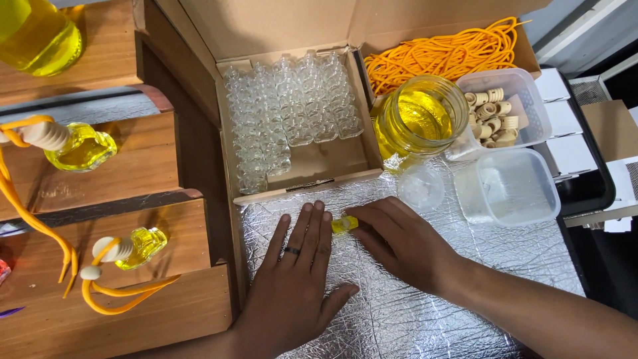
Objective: Attaching yellow decorative strings to the wooden caps of small perfume bottles.
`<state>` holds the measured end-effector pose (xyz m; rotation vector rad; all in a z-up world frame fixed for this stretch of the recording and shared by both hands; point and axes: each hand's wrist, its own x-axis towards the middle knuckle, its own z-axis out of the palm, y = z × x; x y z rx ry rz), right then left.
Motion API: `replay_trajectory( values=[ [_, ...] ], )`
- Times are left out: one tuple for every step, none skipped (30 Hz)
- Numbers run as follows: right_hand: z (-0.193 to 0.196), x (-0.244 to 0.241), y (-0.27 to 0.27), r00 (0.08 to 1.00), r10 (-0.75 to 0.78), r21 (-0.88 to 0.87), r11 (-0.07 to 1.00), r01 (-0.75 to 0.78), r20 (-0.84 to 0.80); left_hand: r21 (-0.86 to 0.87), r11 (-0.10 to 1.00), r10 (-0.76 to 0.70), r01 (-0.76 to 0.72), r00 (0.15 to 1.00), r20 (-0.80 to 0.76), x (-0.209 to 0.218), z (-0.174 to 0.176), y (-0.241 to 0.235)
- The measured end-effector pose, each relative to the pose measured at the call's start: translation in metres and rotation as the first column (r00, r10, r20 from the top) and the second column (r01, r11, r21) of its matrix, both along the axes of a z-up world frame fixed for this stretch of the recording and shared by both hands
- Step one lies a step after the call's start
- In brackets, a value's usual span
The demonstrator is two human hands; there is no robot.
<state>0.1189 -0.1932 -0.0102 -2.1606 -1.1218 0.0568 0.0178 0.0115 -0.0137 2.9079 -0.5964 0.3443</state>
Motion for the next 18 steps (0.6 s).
replay_trajectory(
  values=[
    [-0.0005, -0.0001, -0.0007, 1.000, -0.001, 0.000, 1.000, 0.001, 0.000, 0.000, 1.000, -0.001, 0.001, 1.000, 0.000, -0.0001, -0.0002, 0.0000],
    [-0.0009, -0.0003, -0.0014, 1.000, -0.001, -0.017, 1.000, 0.001, -0.019, 0.005, 1.000, 0.002, -0.002, 1.000, -0.005, -0.0001, -0.0004, -0.0001],
    [-0.0013, -0.0001, -0.0021, 0.999, -0.002, -0.034, 0.999, 0.001, -0.036, 0.011, 1.000, 0.005, -0.005, 1.000, -0.008, 0.0000, -0.0006, -0.0002],
    [-0.0010, 0.0001, -0.0021, 0.999, -0.002, -0.033, 0.999, 0.000, -0.035, 0.012, 1.000, 0.005, -0.005, 1.000, -0.008, 0.0001, -0.0005, -0.0002],
    [-0.0008, 0.0002, -0.0021, 0.999, -0.005, -0.043, 0.999, 0.003, -0.047, 0.013, 1.000, 0.006, -0.006, 1.000, -0.007, 0.0000, -0.0004, -0.0001],
    [-0.0006, 0.0002, -0.0020, 0.998, -0.008, -0.053, 0.999, 0.005, -0.059, 0.014, 1.000, 0.007, -0.007, 1.000, -0.007, -0.0002, -0.0004, 0.0001],
    [-0.0005, -0.0001, -0.0018, 0.998, -0.008, -0.054, 0.999, 0.005, -0.060, 0.013, 1.000, 0.007, -0.007, 1.000, -0.008, -0.0006, -0.0005, 0.0000],
    [-0.0003, -0.0005, -0.0017, 0.998, -0.009, -0.048, 0.999, 0.006, -0.056, 0.040, 0.999, 0.017, -0.016, 1.000, -0.009, -0.0010, -0.0006, -0.0001],
    [0.0000, -0.0004, -0.0014, 0.999, -0.010, -0.042, 0.999, 0.008, -0.050, 0.067, 0.997, 0.026, -0.025, 1.000, -0.008, -0.0008, -0.0007, -0.0001],
    [-0.0003, -0.0003, -0.0014, 0.999, -0.011, -0.042, 0.999, 0.009, -0.049, 0.067, 0.997, 0.025, -0.025, 1.000, -0.007, -0.0005, -0.0003, -0.0002],
    [-0.0006, -0.0003, -0.0014, 0.998, -0.017, -0.043, 0.999, 0.014, -0.056, 0.033, 0.999, 0.019, -0.019, 1.000, -0.009, -0.0003, 0.0002, -0.0002],
    [-0.0008, -0.0002, -0.0015, 0.998, -0.022, -0.045, 0.999, 0.019, -0.063, 0.000, 1.000, 0.012, -0.012, 1.000, -0.011, -0.0001, 0.0008, -0.0004],
    [-0.0014, -0.0001, -0.0018, 0.998, -0.023, -0.044, 0.999, 0.020, -0.063, 0.000, 1.000, 0.012, -0.012, 1.000, -0.010, -0.0003, 0.0010, -0.0005],
    [-0.0020, 0.0000, -0.0021, 0.997, -0.023, -0.054, 0.998, 0.019, -0.074, 0.018, 1.000, 0.016, -0.016, 1.000, -0.003, -0.0005, 0.0012, -0.0006],
    [-0.0025, 0.0000, -0.0024, 0.996, -0.024, -0.064, 0.998, 0.019, -0.085, 0.036, 0.999, 0.019, -0.020, 1.000, 0.004, -0.0008, 0.0013, -0.0007],
    [-0.0011, 0.0003, -0.0020, 0.996, -0.026, -0.064, 0.998, 0.020, -0.085, 0.036, 0.999, 0.018, -0.018, 1.000, 0.004, -0.0007, 0.0011, -0.0006],
    [0.0002, 0.0005, -0.0016, 0.995, -0.021, -0.065, 0.998, 0.015, -0.095, 0.053, 0.998, 0.023, -0.023, 1.000, -0.003, -0.0007, 0.0008, -0.0004],
    [0.0015, 0.0007, -0.0011, 0.994, -0.016, -0.065, 0.998, 0.009, -0.105, 0.070, 0.997, 0.028, -0.028, 1.000, -0.011, -0.0007, 0.0005, -0.0003]
  ],
)
